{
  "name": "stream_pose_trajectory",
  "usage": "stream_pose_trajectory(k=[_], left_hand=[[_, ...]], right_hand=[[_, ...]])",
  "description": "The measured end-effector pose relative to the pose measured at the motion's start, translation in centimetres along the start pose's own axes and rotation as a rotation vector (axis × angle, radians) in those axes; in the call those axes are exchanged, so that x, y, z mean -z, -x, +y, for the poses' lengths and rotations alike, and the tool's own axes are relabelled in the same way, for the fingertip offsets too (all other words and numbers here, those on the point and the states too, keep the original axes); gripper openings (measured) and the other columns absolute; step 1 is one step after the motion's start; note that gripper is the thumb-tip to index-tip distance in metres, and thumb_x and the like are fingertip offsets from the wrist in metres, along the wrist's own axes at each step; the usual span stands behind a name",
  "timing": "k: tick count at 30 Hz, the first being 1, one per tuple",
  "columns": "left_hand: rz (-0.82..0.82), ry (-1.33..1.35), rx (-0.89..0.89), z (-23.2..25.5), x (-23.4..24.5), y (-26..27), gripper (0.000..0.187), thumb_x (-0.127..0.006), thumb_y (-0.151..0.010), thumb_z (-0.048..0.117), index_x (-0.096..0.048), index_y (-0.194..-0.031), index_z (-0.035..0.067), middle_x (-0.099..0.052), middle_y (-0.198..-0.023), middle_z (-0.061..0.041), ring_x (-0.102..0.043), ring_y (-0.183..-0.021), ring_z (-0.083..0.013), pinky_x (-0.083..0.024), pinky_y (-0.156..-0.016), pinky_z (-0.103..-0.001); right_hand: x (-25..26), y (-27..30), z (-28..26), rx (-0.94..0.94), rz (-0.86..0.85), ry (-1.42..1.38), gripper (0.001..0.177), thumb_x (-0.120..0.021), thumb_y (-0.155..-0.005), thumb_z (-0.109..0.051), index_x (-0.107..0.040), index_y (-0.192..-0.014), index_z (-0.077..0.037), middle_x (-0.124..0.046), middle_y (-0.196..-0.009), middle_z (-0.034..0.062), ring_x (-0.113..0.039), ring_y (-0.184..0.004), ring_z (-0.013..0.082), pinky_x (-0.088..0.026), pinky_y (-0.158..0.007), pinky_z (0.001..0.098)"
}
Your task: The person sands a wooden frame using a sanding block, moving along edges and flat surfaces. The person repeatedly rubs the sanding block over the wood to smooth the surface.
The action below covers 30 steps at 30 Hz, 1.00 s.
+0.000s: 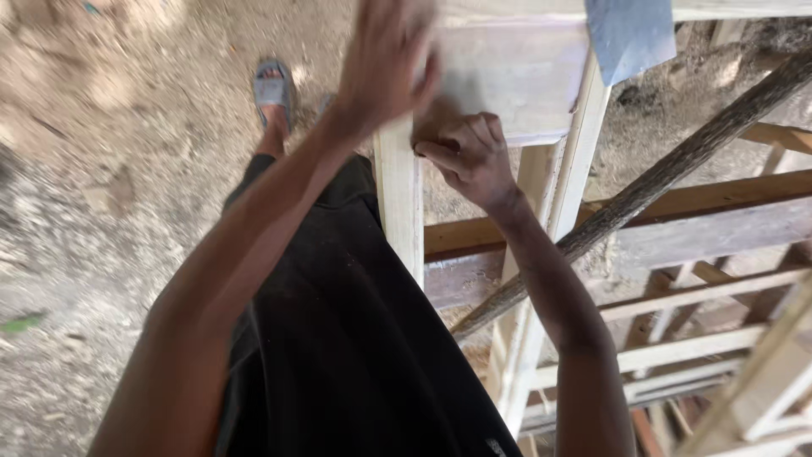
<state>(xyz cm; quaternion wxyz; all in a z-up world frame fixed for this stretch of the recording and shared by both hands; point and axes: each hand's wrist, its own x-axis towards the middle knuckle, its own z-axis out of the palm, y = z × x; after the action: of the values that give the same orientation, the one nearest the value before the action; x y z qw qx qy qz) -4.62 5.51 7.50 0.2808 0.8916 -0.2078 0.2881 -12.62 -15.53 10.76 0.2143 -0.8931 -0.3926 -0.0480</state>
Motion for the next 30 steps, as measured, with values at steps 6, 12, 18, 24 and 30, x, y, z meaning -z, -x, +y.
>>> stream_pose_trajectory(k=[6, 12, 18, 24, 30], left_hand=[[-0.468, 0.361, 0.021, 5.6, 7.1, 5.8, 0.030, -0.077, -0.086, 0.018, -0.067, -0.109, 0.001, -0.060, -0.108, -0.010, -0.056, -0.110, -0.0269, -0.045, -0.104, -0.046], [-0.495, 0.270, -0.006, 6.0, 6.6, 6.3, 0.013, -0.076, -0.096, 0.017, -0.070, -0.095, 0.006, -0.055, -0.103, -0.006, -0.052, -0.104, -0.0253, -0.042, -0.101, -0.045], [-0.499, 0.143, -0.066, 6.6, 6.5, 5.7, 0.014, -0.074, -0.094, 0.016, -0.070, -0.091, 0.004, -0.054, -0.104, -0.010, -0.051, -0.103, -0.0285, -0.040, -0.097, -0.046], [-0.674, 0.013, -0.097, 7.2, 5.7, 6.5, 0.016, -0.073, -0.096, 0.013, -0.069, -0.087, 0.001, -0.055, -0.102, -0.013, -0.051, -0.102, -0.0289, -0.040, -0.097, -0.048], [-0.704, 0.021, -0.169, 8.4, 4.1, 6.4, 0.012, -0.073, -0.080, 0.005, -0.068, -0.087, -0.003, -0.057, -0.105, -0.017, -0.053, -0.107, -0.0304, -0.042, -0.098, -0.047]], right_hand=[[0.1, 1.0, -1.1, -0.115, 0.022, -0.026, 0.010, -0.089, -0.089, -0.024, -0.081, -0.093, -0.021, -0.064, -0.092, -0.0058, -0.056, -0.095, 0.0114, -0.045, -0.094, 0.0338], [-0.3, 1.7, -0.2, -0.134, 0.101, 0.011, 0.019, -0.089, -0.090, -0.031, -0.080, -0.096, -0.016, -0.071, -0.090, -0.0052, -0.056, -0.092, 0.0108, -0.045, -0.091, 0.0316], [2.7, 4.5, -0.1, -0.161, 0.110, 0.138, 0.012, -0.086, -0.092, -0.021, -0.082, -0.103, -0.017, -0.070, -0.098, -0.0053, -0.056, -0.094, 0.0114, -0.047, -0.087, 0.0302], [-0.8, 5.4, -0.8, -0.222, 0.260, 0.153, 0.018, -0.080, -0.092, -0.005, -0.080, -0.104, -0.018, -0.068, -0.104, -0.0037, -0.058, -0.098, 0.0133, -0.050, -0.086, 0.0285], [-3.0, 7.8, 1.6, -0.149, -0.248, 1.026, 0.016, -0.072, -0.104, -0.017, -0.065, -0.092, -0.023, -0.056, -0.090, -0.0073, -0.054, -0.086, 0.0102, -0.050, -0.087, 0.0300]])
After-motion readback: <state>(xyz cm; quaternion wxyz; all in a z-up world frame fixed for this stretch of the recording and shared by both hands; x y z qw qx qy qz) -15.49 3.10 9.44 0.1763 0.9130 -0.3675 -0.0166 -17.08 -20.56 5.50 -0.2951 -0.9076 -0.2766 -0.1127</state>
